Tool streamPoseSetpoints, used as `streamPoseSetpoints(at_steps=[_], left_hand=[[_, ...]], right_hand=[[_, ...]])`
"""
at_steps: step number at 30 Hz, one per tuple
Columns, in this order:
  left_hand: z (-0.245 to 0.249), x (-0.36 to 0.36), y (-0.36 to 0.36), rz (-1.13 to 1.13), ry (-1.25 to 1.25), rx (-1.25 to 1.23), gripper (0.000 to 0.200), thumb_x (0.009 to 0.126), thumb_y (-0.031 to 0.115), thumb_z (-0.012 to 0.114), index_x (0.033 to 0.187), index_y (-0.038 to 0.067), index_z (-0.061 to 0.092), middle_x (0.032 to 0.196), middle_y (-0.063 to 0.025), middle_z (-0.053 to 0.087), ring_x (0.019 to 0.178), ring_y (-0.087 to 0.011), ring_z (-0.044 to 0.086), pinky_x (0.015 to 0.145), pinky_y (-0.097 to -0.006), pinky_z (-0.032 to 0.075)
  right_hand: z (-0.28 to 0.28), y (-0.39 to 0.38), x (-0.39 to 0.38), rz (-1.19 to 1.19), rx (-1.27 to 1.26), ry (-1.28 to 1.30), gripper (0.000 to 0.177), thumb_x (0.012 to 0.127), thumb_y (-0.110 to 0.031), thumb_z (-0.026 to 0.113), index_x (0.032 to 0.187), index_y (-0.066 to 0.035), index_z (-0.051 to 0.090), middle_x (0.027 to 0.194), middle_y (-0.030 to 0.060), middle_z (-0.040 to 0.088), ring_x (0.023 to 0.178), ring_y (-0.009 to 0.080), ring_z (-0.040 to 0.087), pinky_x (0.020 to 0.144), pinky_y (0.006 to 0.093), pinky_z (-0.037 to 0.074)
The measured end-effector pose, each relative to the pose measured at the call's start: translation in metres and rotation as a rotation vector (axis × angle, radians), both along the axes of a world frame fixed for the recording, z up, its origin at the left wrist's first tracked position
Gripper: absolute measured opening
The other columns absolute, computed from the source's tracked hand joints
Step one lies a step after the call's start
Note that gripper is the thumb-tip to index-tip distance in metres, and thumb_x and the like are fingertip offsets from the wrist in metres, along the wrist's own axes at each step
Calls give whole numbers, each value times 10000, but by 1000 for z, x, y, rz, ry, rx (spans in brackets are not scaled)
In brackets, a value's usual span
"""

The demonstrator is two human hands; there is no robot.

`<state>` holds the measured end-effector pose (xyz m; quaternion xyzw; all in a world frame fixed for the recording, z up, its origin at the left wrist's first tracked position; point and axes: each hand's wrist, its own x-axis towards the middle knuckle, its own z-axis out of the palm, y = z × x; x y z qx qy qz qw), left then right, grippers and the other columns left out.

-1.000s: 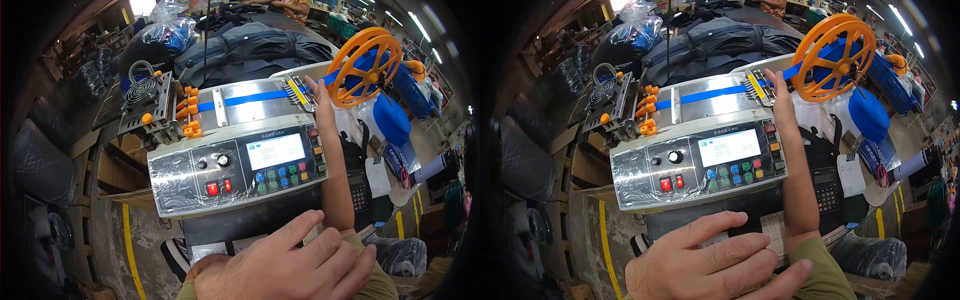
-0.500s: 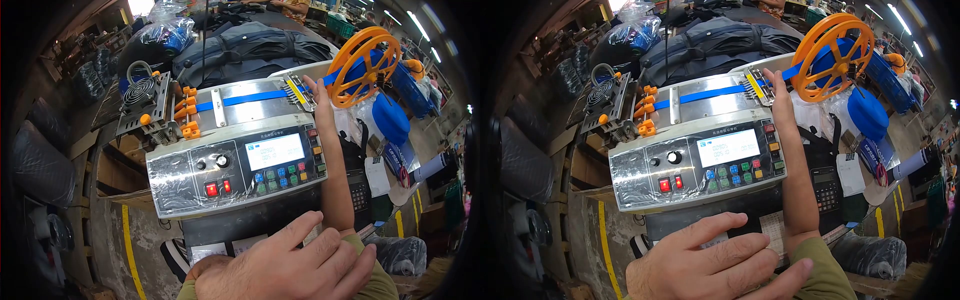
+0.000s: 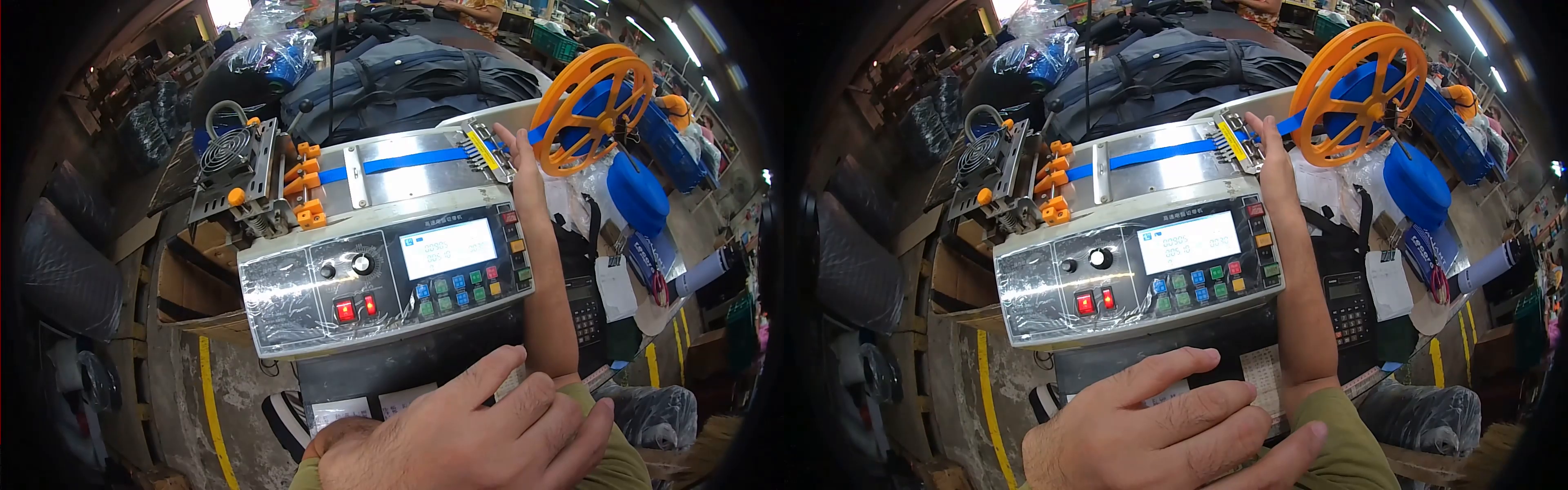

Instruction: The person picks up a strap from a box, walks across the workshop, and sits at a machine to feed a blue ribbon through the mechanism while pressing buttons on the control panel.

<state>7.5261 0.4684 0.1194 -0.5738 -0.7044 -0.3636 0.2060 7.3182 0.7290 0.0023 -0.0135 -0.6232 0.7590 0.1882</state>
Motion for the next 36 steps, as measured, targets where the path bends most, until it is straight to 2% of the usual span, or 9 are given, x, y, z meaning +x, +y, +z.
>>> streamPoseSetpoints(at_steps=[4,6,15,17,21,24,26,36], left_hand=[[0,0,0,-2,1,7,222,875,150,668,1075,83,741,804,3,589,812,-152,624,864,-373,539],[0,1,0,-1,-5,14,222,875,150,668,1074,84,740,800,2,586,810,-152,623,866,-373,538],[-4,2,7,8,-8,-10,230,871,147,672,1081,81,741,803,2,593,813,-152,626,867,-374,541],[-20,4,28,186,114,383,137,823,167,749,950,141,706,766,32,558,771,-144,594,792,-314,531],[-21,3,28,187,122,407,130,824,166,749,944,141,705,761,31,555,772,-143,595,789,-314,530],[-13,-3,13,150,231,303,137,823,166,750,953,142,714,757,32,551,769,-143,592,787,-315,529],[1,1,0,-11,-2,14,239,870,143,673,1089,79,741,817,2,609,821,-153,631,873,-377,545],[2,1,-2,-27,-11,-10,254,869,141,678,1106,79,743,840,2,634,833,-155,644,888,-389,555]], right_hand=[[8,-8,7,-10,-6,-10,791,1076,-619,298,1540,3,450,1444,228,559,1259,203,633,1016,259,533],[10,-10,7,-20,-40,1,737,1103,-562,305,1541,12,449,1394,202,611,1173,162,672,976,253,549],[12,-12,10,-36,-26,-7,733,1103,-562,307,1540,7,456,1421,207,593,1200,168,660,1002,256,535],[11,-12,9,-40,-24,-8,734,1103,-563,304,1539,7,458,1431,210,586,1209,171,657,1008,255,532],[16,-16,13,-57,-23,-17,737,1105,-564,292,1539,7,458,1467,219,554,1258,180,631,1042,255,511],[12,-12,10,-37,-5,-9,738,1106,-562,286,1540,11,456,1492,225,529,1297,188,606,1071,258,490],[13,-12,11,-30,-15,-14,738,1107,-561,286,1539,12,456,1495,228,525,1302,190,602,1076,259,487],[12,-11,10,-32,-22,5,729,1112,-544,300,1533,31,458,1469,222,551,1248,184,628,1046,258,500]])
